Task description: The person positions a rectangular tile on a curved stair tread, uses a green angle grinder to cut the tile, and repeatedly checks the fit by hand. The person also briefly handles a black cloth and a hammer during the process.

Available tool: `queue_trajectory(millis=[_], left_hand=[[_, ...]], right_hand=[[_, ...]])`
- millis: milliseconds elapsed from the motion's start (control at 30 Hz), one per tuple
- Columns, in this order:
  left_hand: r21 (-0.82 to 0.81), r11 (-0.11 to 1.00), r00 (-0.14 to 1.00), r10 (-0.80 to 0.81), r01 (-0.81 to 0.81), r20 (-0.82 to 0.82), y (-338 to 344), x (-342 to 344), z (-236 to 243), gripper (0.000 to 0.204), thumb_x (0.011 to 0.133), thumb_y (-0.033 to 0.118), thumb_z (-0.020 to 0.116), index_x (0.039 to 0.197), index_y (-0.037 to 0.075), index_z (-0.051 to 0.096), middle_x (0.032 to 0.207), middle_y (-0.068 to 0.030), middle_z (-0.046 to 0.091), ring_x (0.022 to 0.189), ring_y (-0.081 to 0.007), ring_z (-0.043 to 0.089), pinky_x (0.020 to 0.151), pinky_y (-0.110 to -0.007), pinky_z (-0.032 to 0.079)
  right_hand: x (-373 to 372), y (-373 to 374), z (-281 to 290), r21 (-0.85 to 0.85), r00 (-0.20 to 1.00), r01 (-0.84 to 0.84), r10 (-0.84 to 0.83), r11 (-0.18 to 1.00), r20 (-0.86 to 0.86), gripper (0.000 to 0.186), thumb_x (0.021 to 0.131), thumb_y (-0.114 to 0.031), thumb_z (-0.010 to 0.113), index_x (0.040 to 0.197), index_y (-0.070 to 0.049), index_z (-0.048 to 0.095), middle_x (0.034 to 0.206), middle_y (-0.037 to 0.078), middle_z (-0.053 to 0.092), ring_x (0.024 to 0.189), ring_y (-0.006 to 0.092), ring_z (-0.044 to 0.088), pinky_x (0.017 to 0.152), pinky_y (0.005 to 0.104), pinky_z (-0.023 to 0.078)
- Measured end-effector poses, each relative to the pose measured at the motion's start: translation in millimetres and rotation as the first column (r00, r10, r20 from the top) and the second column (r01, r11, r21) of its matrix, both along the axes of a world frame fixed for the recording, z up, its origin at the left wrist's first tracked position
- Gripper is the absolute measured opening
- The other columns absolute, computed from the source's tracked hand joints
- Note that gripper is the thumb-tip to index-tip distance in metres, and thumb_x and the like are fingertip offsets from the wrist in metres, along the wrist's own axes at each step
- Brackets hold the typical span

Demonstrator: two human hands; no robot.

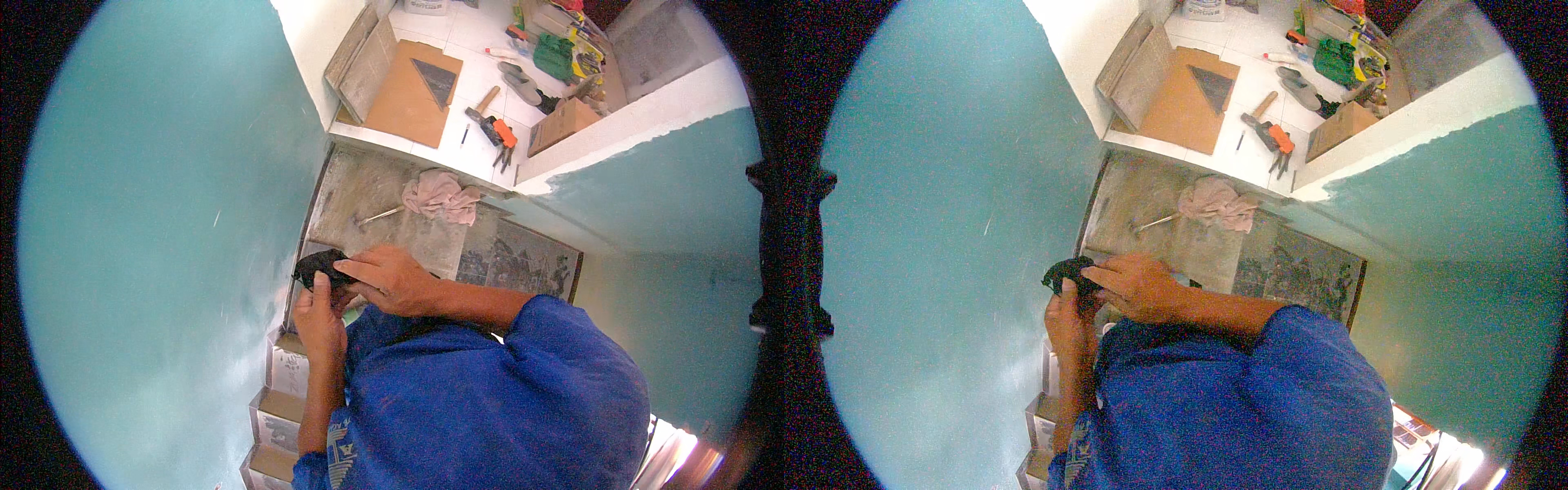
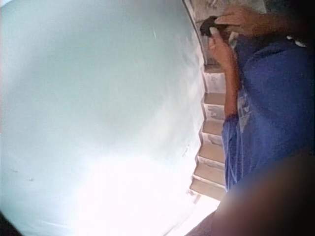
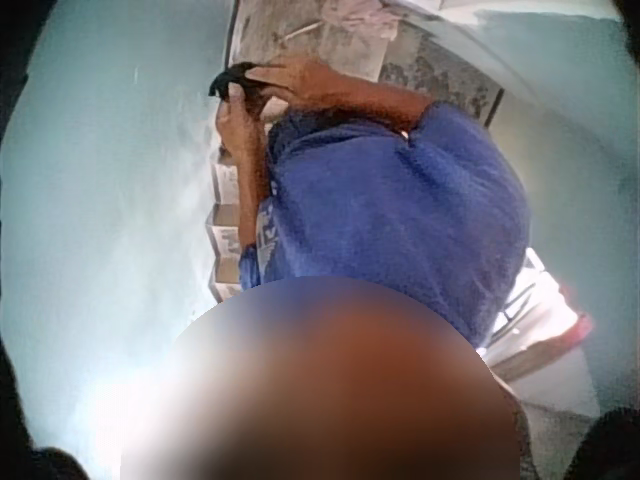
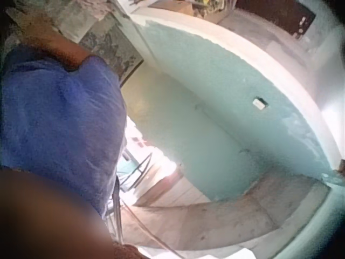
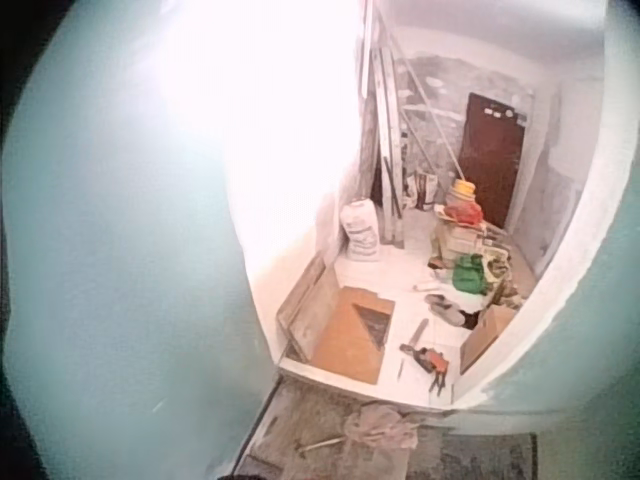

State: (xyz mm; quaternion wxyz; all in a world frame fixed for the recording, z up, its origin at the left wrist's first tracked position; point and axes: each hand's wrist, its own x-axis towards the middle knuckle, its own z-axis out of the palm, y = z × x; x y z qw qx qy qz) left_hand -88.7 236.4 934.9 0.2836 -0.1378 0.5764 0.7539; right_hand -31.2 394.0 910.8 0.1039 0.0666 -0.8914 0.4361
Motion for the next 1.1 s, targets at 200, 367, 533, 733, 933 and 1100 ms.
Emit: queue_trajectory(millis=[200, 367, 533, 733, 933, 1100], left_hand=[[-0.092, 0.995, 0.995, -0.054, 0.046, -0.083, -9.9, -13.2, 4.1, 0.046, 0.102, 0.04, 0.049, 0.112, -0.003, 0.06, 0.093, -0.0146, 0.069, 0.075, -0.0236, 0.069, 0.069, -0.036, 0.058], [-0.062, 0.996, 0.979, 0.056, -0.069, -0.196, -35.9, -34.7, 6.3, 0.043, 0.102, 0.039, 0.051, 0.11, -0.002, 0.062, 0.094, -0.0124, 0.068, 0.079, -0.0225, 0.067, 0.074, -0.035, 0.057], [-0.049, 0.979, 0.928, 0.17, -0.197, -0.333, -57.9, -46.2, 26.4, 0.037, 0.1, 0.035, 0.055, 0.103, -0.001, 0.064, 0.096, -0.0115, 0.067, 0.084, -0.0224, 0.066, 0.08, -0.035, 0.056], [0.114, 0.955, 0.929, 0.292, -0.273, -0.226, -89.9, -56.9, 55.4, 0.035, 0.098, 0.036, 0.059, 0.084, 0.005, 0.064, 0.082, -0.0078, 0.068, 0.076, -0.0172, 0.065, 0.076, -0.033, 0.055], [0.482, 0.844, 0.919, 0.354, -0.234, -0.174, -116.7, -64.5, 80.3, 0.034, 0.102, 0.039, 0.051, 0.093, 0.007, 0.06, 0.053, -0.0006, 0.048, 0.057, -0.0169, 0.054, 0.066, -0.036, 0.052], [0.343, 0.93, 0.913, 0.249, -0.132, -0.323, -132.8, -62.0, 102.7, 0.035, 0.102, 0.036, 0.051, 0.114, 0.004, 0.06, 0.047, 0.0025, 0.035, 0.042, -0.0101, 0.039, 0.048, -0.028, 0.044]], right_hand=[[-6.0, 0.3, -3.6, -0.302, 0.976, 0.157, -0.1, 0.94, 0.195, 0.028, 0.093, -0.022, 0.063, 0.111, 0.0, 0.065, 0.093, 0.016, 0.069, 0.09, 0.0287, 0.068, 0.08, 0.0409, 0.054], [-30.0, 19.8, 12.3, -0.779, 0.837, 0.36, 0.192, 0.514, 0.513, 0.029, 0.098, -0.025, 0.059, 0.107, 0.003, 0.064, 0.088, 0.013, 0.069, 0.081, 0.0207, 0.069, 0.072, 0.0352, 0.057], [-48.2, 16.3, 27.4, -0.876, 0.801, 0.424, 0.356, 0.23, 0.481, 0.03, 0.097, -0.024, 0.059, 0.107, 0.004, 0.061, 0.088, 0.014, 0.069, 0.078, 0.022, 0.068, 0.067, 0.0367, 0.059], [-71.7, 4.9, 42.7, -0.505, 0.9, 0.026, 0.2, 0.863, 0.388, 0.026, 0.093, -0.018, 0.063, 0.108, 0.003, 0.066, 0.09, 0.009, 0.07, 0.074, 0.0163, 0.065, 0.069, 0.0293, 0.052], [-82.6, -19.3, 58.4, -0.296, 0.963, -0.157, 0.212, 0.942, 0.165, 0.032, 0.085, -0.009, 0.069, 0.116, 0.0, 0.066, 0.09, 0.004, 0.069, 0.073, 0.012, 0.063, 0.069, 0.0273, 0.05], [-89.0, -26.9, 66.9, -0.559, 0.869, -0.118, 0.357, 0.821, 0.343, 0.033, 0.084, -0.005, 0.07, 0.116, 0.002, 0.065, 0.089, 0.006, 0.068, 0.075, 0.0117, 0.064, 0.068, 0.0266, 0.051]])
